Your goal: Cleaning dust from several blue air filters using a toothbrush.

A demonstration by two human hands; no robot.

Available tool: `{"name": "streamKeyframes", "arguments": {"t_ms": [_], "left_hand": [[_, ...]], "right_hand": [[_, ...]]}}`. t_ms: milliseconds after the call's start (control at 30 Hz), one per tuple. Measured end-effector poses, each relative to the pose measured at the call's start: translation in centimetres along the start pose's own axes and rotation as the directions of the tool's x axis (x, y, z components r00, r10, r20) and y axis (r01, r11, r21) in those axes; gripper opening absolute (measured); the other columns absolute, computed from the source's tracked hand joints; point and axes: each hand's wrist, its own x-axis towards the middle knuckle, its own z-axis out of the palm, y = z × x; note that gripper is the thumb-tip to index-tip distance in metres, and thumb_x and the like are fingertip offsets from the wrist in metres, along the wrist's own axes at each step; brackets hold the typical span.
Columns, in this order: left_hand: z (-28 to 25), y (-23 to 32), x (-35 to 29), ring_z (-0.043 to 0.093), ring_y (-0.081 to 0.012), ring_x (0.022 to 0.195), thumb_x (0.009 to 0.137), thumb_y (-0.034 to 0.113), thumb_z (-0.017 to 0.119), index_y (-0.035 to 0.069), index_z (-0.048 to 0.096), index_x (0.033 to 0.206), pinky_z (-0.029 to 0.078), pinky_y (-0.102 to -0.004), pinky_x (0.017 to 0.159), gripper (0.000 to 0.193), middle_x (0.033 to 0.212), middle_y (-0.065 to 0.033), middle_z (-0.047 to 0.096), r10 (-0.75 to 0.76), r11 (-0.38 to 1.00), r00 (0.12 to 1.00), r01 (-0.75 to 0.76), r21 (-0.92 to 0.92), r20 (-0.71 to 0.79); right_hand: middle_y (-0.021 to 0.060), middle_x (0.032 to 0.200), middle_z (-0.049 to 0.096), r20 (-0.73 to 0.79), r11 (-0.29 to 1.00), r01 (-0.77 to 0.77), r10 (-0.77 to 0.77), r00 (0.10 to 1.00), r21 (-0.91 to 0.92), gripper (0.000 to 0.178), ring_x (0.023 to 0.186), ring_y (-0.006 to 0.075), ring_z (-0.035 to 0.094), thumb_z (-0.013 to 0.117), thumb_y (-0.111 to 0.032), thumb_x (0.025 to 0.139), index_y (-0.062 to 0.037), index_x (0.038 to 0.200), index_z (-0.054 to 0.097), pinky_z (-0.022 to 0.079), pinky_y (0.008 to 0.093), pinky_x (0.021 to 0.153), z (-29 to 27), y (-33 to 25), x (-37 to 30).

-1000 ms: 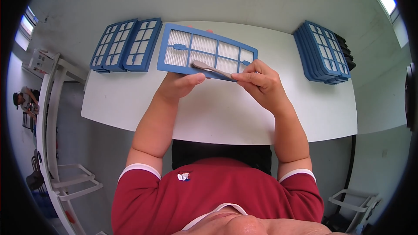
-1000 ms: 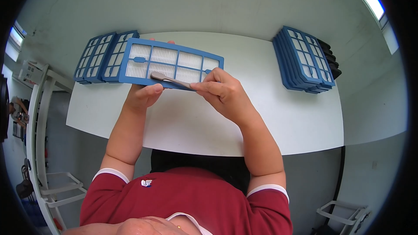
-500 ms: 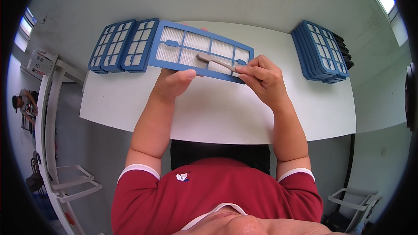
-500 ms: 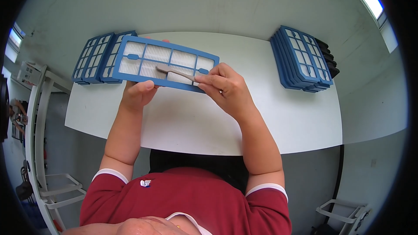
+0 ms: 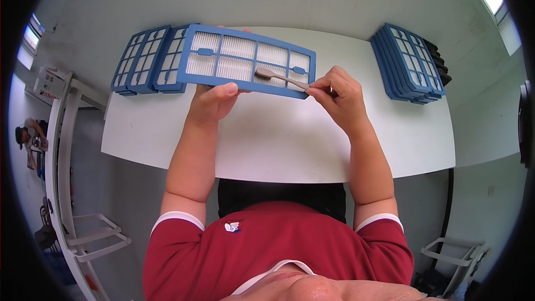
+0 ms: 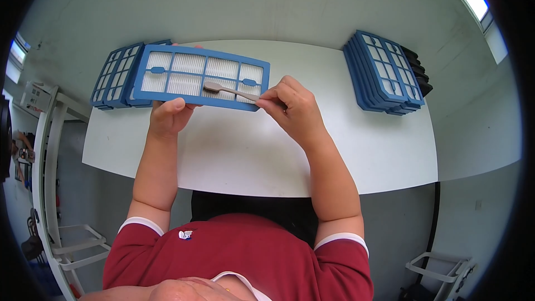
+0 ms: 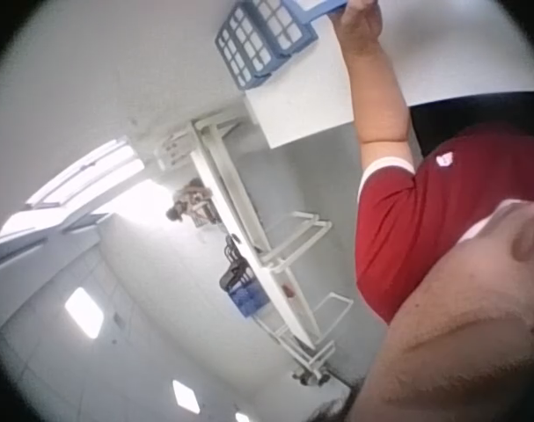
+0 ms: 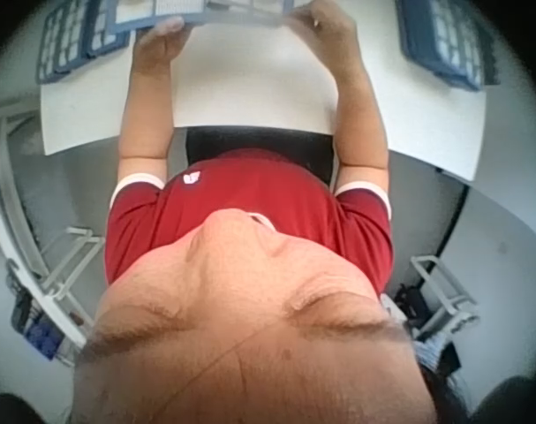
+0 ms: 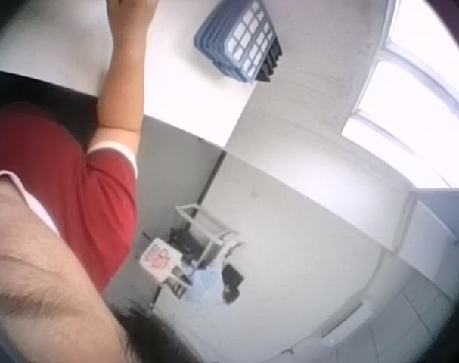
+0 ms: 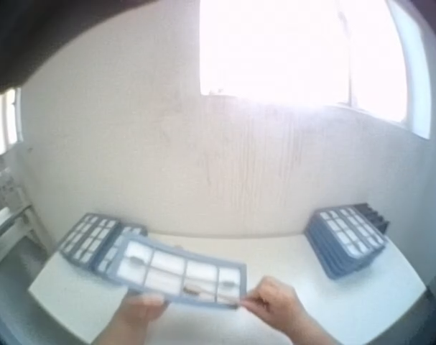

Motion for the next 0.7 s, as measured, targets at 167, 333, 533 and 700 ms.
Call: {"name": "streamKeyframes", "arguments": {"t_ms": [167,333,533,700], "left_hand": [[0.27,0.18,0.09,0.051,-0.0251,0.112,0.067,0.012,0.065,0.014,0.026,0.138,0.054,-0.0332,0.080,0.081,0.138,-0.0156,0.034,-0.024,1.000,0.999,0.024,0.013,-0.027],[0.37,0.25,0.11,0.053,-0.0256,0.111,0.068,0.012,0.064,0.013,0.027,0.138,0.055,-0.0325,0.079,0.079,0.138,-0.0164,0.034,-0.033,0.999,0.999,0.032,-0.013,-0.025],[-0.20,0.15,0.00,0.057,-0.0259,0.107,0.068,0.008,0.063,0.009,0.026,0.139,0.055,-0.0329,0.079,0.081,0.141,-0.0188,0.032,-0.009,0.999,1.000,0.010,-0.039,0.021],[0.12,0.39,-0.08,0.055,-0.0250,0.108,0.067,0.012,0.063,0.010,0.024,0.141,0.052,-0.0325,0.080,0.083,0.141,-0.0180,0.032,0.038,0.998,0.999,-0.038,0.040,0.001]], "right_hand": [[0.0041,0.067,0.053,-0.041,0.998,0.035,-0.037,0.998,-0.052,0.015,0.056,0.0151,0.053,0.075,-0.007,0.071,-0.0029,0.069,0.061,0.043,0.0261,0.048,0.29,0.30,-0.09],[0.0042,0.068,0.053,-0.069,0.994,0.065,-0.071,0.995,-0.087,0.015,0.056,0.0155,0.054,0.075,-0.008,0.071,-0.0034,0.069,0.061,0.044,0.0264,0.048,0.39,0.14,-0.11],[0.0041,0.067,0.054,-0.104,0.997,0.027,-0.035,0.994,-0.078,0.014,0.055,0.0148,0.053,0.075,-0.006,0.071,-0.0031,0.069,0.061,0.043,0.0258,0.047,0.01,0.20,0.10],[0.0039,0.066,0.053,-0.131,0.994,0.023,-0.037,0.991,-0.107,0.014,0.054,0.0140,0.051,0.075,-0.006,0.072,-0.0028,0.069,0.062,0.042,0.0254,0.047,-0.19,0.46,0.23]]}}
